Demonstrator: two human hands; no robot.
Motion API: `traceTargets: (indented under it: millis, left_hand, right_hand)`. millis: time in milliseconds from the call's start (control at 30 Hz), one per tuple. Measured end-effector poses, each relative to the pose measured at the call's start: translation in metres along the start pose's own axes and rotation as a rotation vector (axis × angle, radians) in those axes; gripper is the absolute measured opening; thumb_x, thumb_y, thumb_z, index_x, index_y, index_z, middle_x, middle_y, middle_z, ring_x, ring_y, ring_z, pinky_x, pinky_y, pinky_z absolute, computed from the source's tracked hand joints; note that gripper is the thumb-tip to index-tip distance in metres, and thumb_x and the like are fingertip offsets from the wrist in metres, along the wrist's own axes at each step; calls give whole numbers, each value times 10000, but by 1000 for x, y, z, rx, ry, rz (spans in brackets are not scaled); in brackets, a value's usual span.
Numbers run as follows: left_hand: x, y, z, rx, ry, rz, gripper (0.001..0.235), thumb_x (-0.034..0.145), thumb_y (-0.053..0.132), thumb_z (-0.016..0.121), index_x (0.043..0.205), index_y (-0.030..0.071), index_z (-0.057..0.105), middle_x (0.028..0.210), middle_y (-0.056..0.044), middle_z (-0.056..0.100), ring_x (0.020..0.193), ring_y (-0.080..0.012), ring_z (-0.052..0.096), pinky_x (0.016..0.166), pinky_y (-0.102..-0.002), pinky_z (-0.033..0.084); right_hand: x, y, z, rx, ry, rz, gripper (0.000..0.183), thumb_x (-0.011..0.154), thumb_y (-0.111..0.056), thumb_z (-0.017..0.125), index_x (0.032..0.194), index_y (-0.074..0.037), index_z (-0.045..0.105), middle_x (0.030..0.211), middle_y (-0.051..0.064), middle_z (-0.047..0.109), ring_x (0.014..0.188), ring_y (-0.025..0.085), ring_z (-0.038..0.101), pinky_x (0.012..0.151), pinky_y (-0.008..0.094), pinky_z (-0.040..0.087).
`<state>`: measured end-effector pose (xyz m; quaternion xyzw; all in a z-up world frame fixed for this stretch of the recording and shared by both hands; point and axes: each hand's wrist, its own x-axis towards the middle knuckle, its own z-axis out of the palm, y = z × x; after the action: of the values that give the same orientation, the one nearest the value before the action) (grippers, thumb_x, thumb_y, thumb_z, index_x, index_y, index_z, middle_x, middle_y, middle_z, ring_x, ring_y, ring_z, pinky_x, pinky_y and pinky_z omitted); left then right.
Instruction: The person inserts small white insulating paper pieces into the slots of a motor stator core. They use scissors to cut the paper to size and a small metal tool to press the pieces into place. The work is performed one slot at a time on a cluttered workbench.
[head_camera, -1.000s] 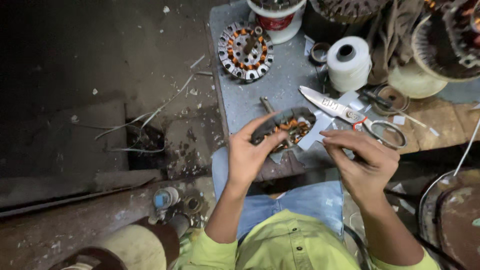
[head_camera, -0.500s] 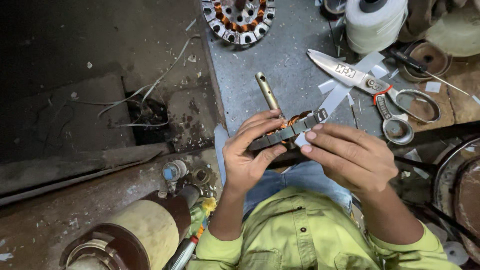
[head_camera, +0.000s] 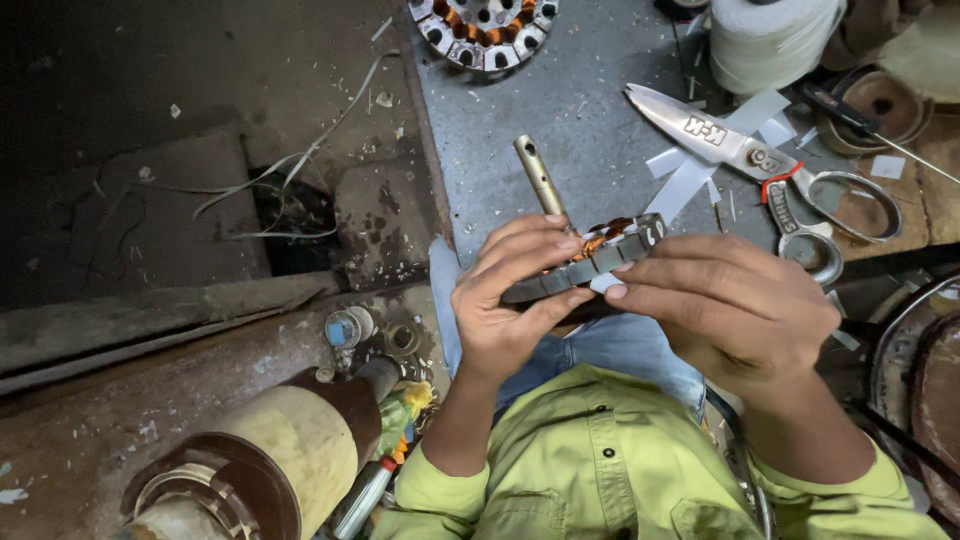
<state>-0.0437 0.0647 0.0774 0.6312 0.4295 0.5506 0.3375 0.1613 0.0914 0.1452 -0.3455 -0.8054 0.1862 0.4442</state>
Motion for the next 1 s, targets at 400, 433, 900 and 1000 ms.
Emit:
traceTargets:
  millis: [400,433,900,1000]
  left_hand:
    - [3,9,4,83,-6,-19,398,833,55,877,1203,58,730,1182,-68,739,1232,-258,686,1097,-364,544]
    - [3,10,4,93,-6,-20,402,832,53,874,1208,59,731,1186,-68,737,1231,-257,687,1095,-365,547]
    - [-9,6,-1,-1,-66,44,526,738,250,943,1177,69,718,1197,-43,733,1258,-240,677,1090,-379,544]
    - [-13,6,0,27,-62,76,504,755,264,956,1174,103,726,1191,-9,741,1235,-211,686,1044,-360,538]
  right_hand:
    - [6,-15,2,-262,-38,-98,307,717,76,741,1003,-23,787,920,121,716,870,286,713,753,361,604]
    - [5,-18,2,-297,-42,-100,306,730,88,742,1011,-24,788,930,119,712,874,282,710,757,361,602]
    - [-24,32,21,293,-27,161,425,824,-266,828,1127,-2,691,1180,181,708,1162,302,699,1084,421,528]
    - [-40,37,25,340,-37,109,343,881,-214,809,1113,11,696,1174,172,720,1211,318,704,1181,452,469]
